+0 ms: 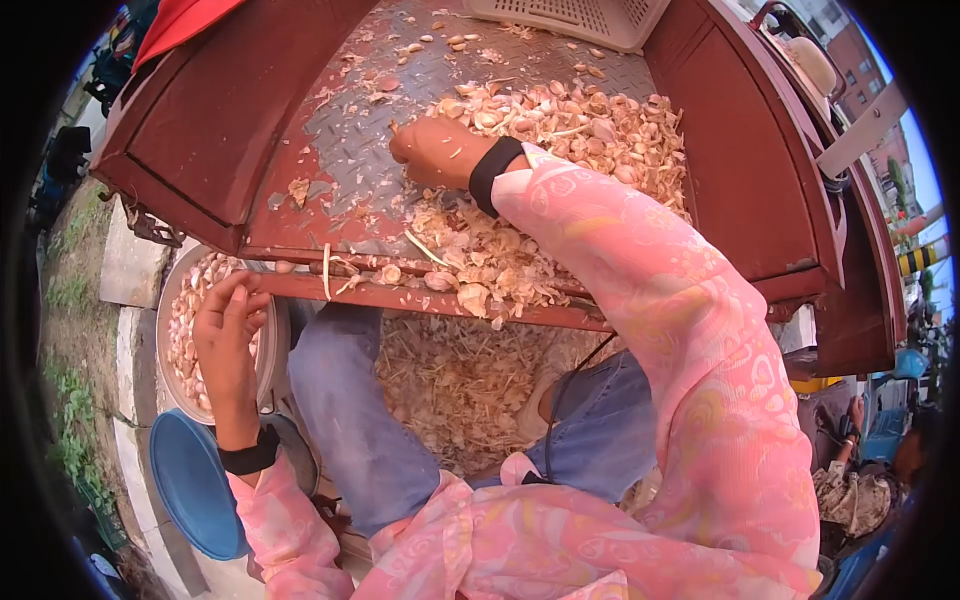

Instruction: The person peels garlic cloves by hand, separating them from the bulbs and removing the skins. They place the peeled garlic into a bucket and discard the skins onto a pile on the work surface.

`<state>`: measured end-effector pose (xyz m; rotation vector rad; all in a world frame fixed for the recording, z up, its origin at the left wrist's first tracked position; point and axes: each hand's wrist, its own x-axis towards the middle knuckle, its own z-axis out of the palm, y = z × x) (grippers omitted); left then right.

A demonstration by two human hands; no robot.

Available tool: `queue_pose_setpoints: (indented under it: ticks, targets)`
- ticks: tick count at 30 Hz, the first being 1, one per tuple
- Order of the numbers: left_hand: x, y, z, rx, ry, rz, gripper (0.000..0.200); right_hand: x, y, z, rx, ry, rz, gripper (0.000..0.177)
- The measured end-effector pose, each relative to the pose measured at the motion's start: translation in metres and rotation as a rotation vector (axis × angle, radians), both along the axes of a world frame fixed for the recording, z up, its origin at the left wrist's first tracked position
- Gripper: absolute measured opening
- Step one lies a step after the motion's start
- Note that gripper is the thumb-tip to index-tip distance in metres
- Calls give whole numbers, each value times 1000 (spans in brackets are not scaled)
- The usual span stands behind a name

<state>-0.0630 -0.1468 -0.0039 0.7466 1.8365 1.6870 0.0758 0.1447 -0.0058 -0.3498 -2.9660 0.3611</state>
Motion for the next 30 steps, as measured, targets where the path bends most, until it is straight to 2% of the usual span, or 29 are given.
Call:
queue_pose_setpoints:
  ticks: [2, 4, 5, 7, 8, 10, 11, 12, 14, 15, 16, 17, 19, 20, 21, 22, 24, 28, 29, 30]
  targets:
    - [32, 31, 6, 88, -186, -186, 29, 7, -18, 2, -40, 228, 149, 14]
    - [56, 58, 12, 129, -511, -304, 30, 20, -53, 18, -167, 308, 198, 21]
    - [59, 64, 7, 143, -512, -308, 30, 28, -68, 23, -167, 340, 233, 24]
    - [65, 78, -10, 238, -720, -467, 30, 39, -87, 35, -204, 379, 269, 31]
    - [66, 79, -13, 242, -716, -473, 30, 42, -85, 40, -197, 383, 267, 31]
    - [67, 74, -15, 283, -794, -429, 30, 49, -79, 48, -559, 137, 220, 34]
    - [67, 71, -14, 281, -789, -426, 30, 48, -72, 53, -710, 133, 200, 30]
    - [70, 67, -3, 307, -794, -392, 28, 43, -59, 52, -567, 194, 160, 27]
    - [80, 55, 27, 366, -805, -399, 27, 27, -9, 36, -2, 242, 94, 29]
    - [88, 46, 46, 403, -815, -436, 28, 18, 14, 31, 23, 115, -28, 31]
    - [97, 36, 63, 439, -829, -510, 29, 11, 43, 16, 72, 124, -20, 34]
    - [105, 25, 78, 478, -842, -584, 29, 3, 56, 11, 112, 29, -58, 35]
    - [115, 7, 96, 671, -944, -858, 25, -11, 74, -16, 74, -41, -70, 36]
    - [143, -8, 106, 842, -1058, -721, 20, -19, 78, -24, 35, -121, -81, 36]
    - [158, -10, 109, 929, -1114, -642, 19, -25, 58, -2, 187, -373, 2, 37]
    - [173, -12, 114, 1019, -1164, -565, 19, -21, 50, 1, -56, -358, 13, 38]
    - [181, -9, 112, 1186, -1237, -580, 19, -13, 34, -3, -114, -273, 107, 42]
    - [178, 1, 107, 1472, -1358, -592, 20, 13, 4, 25, -298, -239, 45, 42]
    - [169, 4, 103, 1432, -1349, -770, 18, 20, 7, 29, -249, -212, 49, 40]
    - [169, 5, 103, 1418, -1338, -855, 17, 23, 9, 32, -197, -181, 55, 38]
